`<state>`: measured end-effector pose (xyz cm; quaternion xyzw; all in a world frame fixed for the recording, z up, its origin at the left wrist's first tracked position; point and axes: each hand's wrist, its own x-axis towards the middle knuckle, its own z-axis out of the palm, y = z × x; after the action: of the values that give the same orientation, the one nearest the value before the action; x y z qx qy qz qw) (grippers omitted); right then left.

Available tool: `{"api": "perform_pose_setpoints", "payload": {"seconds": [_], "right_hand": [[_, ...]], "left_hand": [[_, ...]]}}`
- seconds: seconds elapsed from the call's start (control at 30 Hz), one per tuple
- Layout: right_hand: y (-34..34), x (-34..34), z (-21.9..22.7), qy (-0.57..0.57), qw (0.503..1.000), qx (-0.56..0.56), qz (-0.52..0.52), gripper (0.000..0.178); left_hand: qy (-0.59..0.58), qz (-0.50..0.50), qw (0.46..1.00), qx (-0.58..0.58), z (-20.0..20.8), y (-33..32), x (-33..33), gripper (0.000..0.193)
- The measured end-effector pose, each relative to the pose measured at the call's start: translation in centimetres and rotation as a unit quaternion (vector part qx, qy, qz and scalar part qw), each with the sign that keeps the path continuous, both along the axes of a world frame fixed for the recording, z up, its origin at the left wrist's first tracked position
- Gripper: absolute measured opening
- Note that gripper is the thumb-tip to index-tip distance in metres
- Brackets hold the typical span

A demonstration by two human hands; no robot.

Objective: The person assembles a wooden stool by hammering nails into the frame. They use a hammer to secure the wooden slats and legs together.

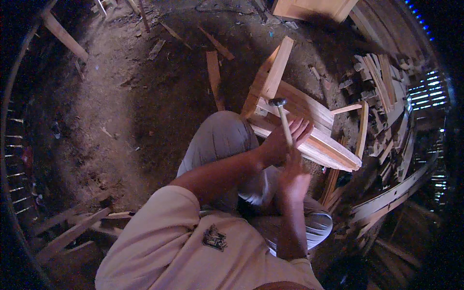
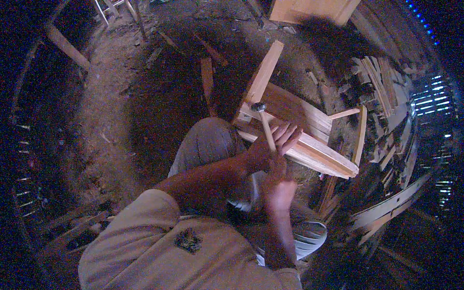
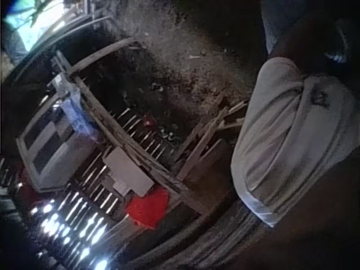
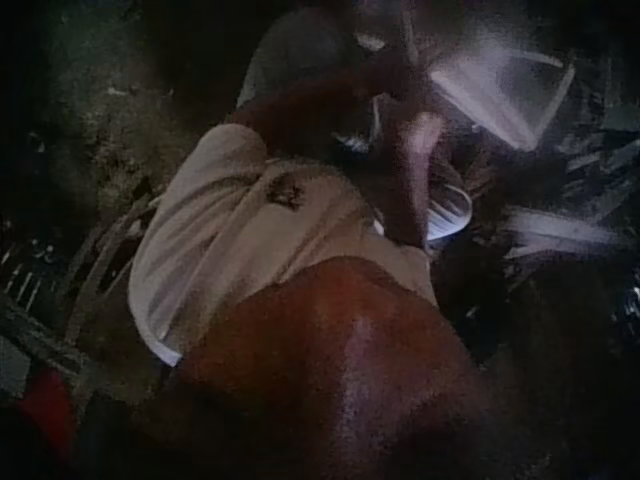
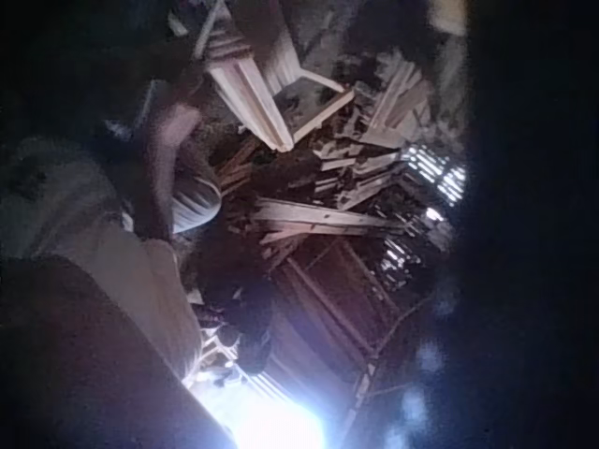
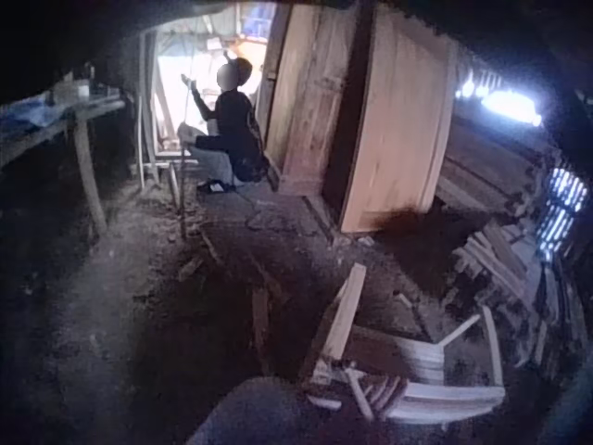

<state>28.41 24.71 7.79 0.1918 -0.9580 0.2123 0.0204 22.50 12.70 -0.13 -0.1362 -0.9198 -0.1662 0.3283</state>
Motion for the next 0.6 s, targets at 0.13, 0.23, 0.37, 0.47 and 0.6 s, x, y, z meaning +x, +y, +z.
{"api": "perform_pose_setpoints", "payload": {"seconds": [0.13,0.23,0.37,0.47,0.6], "right_hand": [[0.0,1.3,1.7,0.113,0.983,-0.128,-0.064,0.028],[0.4,0.7,-0.5,0.048,0.995,-0.086,-0.032,0.027],[0.9,0.1,-1.2,0.118,0.992,-0.018,0.05,0.026],[0.9,0.8,0.2,0.037,0.927,-0.361,-0.091,0.029],[0.9,0.6,-0.6,0.005,0.988,-0.152,0.023,0.025]], "left_hand": [[0.01,0.063,0.998,-0.026,-1.5,1.0,-0.8,0.059],[0.007,0.02,1.0,-0.022,-1.4,1.0,-1.0,0.058],[0.018,0.005,1.0,-0.001,-0.9,0.2,-0.6,0.058],[0.027,0.075,0.996,-0.042,-1.4,0.9,-1.3,0.059],[-0.054,0.008,0.997,-0.059,-1.9,0.8,-0.8,0.06]]}}
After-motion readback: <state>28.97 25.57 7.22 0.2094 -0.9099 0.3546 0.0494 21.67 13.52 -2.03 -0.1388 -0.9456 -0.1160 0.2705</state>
